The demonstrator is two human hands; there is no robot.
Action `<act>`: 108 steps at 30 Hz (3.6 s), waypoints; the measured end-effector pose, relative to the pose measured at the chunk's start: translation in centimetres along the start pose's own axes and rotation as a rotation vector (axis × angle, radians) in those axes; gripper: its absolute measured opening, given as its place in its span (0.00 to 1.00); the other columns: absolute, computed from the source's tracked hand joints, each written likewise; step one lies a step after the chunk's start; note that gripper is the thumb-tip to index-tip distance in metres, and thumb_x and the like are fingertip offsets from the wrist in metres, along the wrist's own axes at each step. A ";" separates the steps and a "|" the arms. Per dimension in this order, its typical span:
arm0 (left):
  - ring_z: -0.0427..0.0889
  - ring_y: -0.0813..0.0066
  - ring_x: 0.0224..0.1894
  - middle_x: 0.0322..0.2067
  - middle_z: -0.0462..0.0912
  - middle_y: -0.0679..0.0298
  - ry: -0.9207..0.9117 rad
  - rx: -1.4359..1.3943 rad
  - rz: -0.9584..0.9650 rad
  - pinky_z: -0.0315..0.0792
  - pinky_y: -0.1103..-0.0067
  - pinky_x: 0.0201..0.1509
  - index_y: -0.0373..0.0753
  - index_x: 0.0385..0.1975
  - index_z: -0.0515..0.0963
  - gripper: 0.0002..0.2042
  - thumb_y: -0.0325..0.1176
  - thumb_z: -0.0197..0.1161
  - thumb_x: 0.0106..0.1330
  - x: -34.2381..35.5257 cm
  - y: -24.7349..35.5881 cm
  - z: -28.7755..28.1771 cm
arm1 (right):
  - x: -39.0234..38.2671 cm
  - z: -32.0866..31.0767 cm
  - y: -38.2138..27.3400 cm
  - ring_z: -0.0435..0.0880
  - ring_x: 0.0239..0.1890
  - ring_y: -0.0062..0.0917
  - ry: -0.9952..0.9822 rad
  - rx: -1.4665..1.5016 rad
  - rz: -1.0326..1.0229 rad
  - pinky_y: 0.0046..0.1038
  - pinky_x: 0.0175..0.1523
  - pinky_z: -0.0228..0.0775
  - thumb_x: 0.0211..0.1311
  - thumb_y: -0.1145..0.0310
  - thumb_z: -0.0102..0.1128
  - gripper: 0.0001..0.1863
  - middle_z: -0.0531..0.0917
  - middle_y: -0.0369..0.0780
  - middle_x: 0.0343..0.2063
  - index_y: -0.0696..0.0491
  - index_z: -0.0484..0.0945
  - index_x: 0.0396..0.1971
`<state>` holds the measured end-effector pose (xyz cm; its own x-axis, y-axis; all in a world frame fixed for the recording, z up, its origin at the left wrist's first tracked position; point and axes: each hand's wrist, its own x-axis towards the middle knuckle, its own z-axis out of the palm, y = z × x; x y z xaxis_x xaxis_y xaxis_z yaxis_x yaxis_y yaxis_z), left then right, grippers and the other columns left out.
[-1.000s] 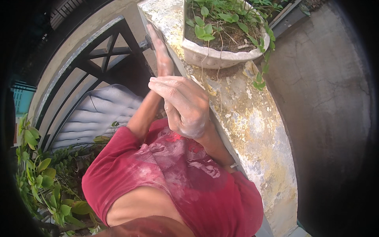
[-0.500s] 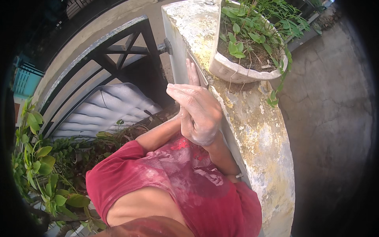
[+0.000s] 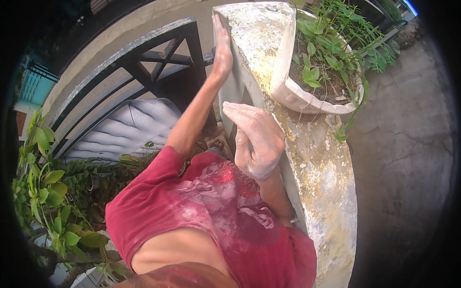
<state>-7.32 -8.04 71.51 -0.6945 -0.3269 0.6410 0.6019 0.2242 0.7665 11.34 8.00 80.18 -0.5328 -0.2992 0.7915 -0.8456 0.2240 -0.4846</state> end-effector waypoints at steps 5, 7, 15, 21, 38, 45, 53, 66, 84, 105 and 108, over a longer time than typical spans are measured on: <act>0.29 0.56 0.82 0.80 0.33 0.47 0.032 0.080 0.254 0.28 0.68 0.84 0.33 0.79 0.35 0.34 0.50 0.28 0.84 -4.0 -1.6 1.7 | 0.2 0.3 0.7 0.89 0.45 0.41 -0.006 0.017 0.000 0.36 0.52 0.80 0.53 0.86 0.55 0.18 0.89 0.49 0.41 0.62 0.85 0.44; 0.29 0.56 0.82 0.80 0.33 0.48 -0.004 0.079 0.135 0.28 0.69 0.83 0.33 0.79 0.35 0.33 0.50 0.28 0.84 -9.3 0.1 3.2 | 0.0 0.4 1.1 0.89 0.45 0.41 0.005 -0.002 0.014 0.36 0.52 0.80 0.54 0.85 0.55 0.18 0.89 0.49 0.41 0.62 0.85 0.44; 0.29 0.59 0.83 0.81 0.31 0.50 0.013 0.119 0.019 0.28 0.69 0.83 0.32 0.79 0.36 0.33 0.48 0.29 0.84 0.9 -2.9 0.0 | 0.9 -0.3 0.1 0.88 0.49 0.41 0.003 0.011 0.023 0.37 0.58 0.78 0.64 0.85 0.51 0.15 0.89 0.48 0.44 0.63 0.84 0.45; 0.27 0.59 0.82 0.81 0.29 0.50 -0.001 0.038 0.041 0.26 0.67 0.83 0.33 0.79 0.35 0.33 0.49 0.28 0.84 -7.6 0.5 2.4 | 1.4 -0.3 0.5 0.83 0.57 0.45 -0.008 -0.177 -0.029 0.40 0.63 0.74 0.59 0.84 0.57 0.19 0.86 0.49 0.50 0.61 0.84 0.50; 0.31 0.59 0.83 0.81 0.33 0.51 0.062 0.009 -0.062 0.28 0.71 0.83 0.32 0.79 0.38 0.31 0.45 0.28 0.84 0.6 -0.5 0.1 | -0.1 -0.2 1.4 0.64 0.74 0.53 -0.033 0.207 0.045 0.49 0.75 0.54 0.78 0.38 0.36 0.48 0.63 0.63 0.71 0.69 0.49 0.75; 0.29 0.53 0.82 0.81 0.33 0.48 -0.004 0.035 0.111 0.26 0.63 0.83 0.31 0.79 0.38 0.36 0.52 0.30 0.81 -7.8 2.8 2.4 | -0.3 0.1 2.2 0.73 0.69 0.47 0.018 0.094 0.020 0.45 0.66 0.67 0.78 0.35 0.28 0.47 0.73 0.63 0.65 0.66 0.51 0.75; 0.30 0.56 0.83 0.81 0.33 0.50 0.023 0.105 -0.021 0.28 0.65 0.83 0.31 0.79 0.36 0.33 0.46 0.28 0.83 -8.7 -0.2 3.4 | -0.6 -0.2 1.9 0.76 0.66 0.48 0.010 0.033 0.023 0.43 0.65 0.68 0.81 0.41 0.30 0.42 0.75 0.65 0.61 0.68 0.56 0.72; 0.28 0.59 0.83 0.80 0.31 0.49 0.047 0.032 -0.199 0.28 0.69 0.83 0.34 0.79 0.36 0.33 0.50 0.27 0.84 -6.9 -3.6 1.9 | -0.6 0.7 2.2 0.80 0.63 0.50 0.048 0.053 -0.006 0.44 0.61 0.71 0.82 0.46 0.32 0.40 0.77 0.67 0.58 0.71 0.60 0.70; 0.32 0.49 0.82 0.80 0.34 0.44 0.000 0.033 0.006 0.29 0.61 0.83 0.29 0.78 0.39 0.35 0.48 0.33 0.82 -10.5 3.7 2.9 | -0.4 0.4 2.0 0.81 0.61 0.48 -0.009 -0.015 -0.035 0.43 0.59 0.76 0.83 0.50 0.33 0.34 0.80 0.61 0.58 0.69 0.67 0.66; 0.34 0.47 0.82 0.80 0.37 0.46 0.012 0.024 0.008 0.31 0.59 0.83 0.32 0.79 0.42 0.34 0.48 0.33 0.81 -9.2 4.8 2.3 | -1.3 -0.5 0.9 0.82 0.59 0.51 0.037 0.015 -0.039 0.44 0.57 0.75 0.84 0.53 0.33 0.34 0.79 0.66 0.55 0.73 0.65 0.65; 0.34 0.47 0.82 0.80 0.37 0.46 -0.053 0.007 0.073 0.31 0.58 0.83 0.32 0.79 0.41 0.34 0.48 0.34 0.81 -16.3 6.4 4.4 | -1.3 -0.3 1.6 0.82 0.59 0.51 0.047 0.016 -0.039 0.43 0.57 0.75 0.84 0.53 0.33 0.34 0.80 0.66 0.54 0.73 0.66 0.65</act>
<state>6.10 2.72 66.13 -0.6690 -0.2605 0.6961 0.6489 0.2520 0.7179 10.71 9.03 78.48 -0.4977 -0.2630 0.8265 -0.8663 0.1980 -0.4587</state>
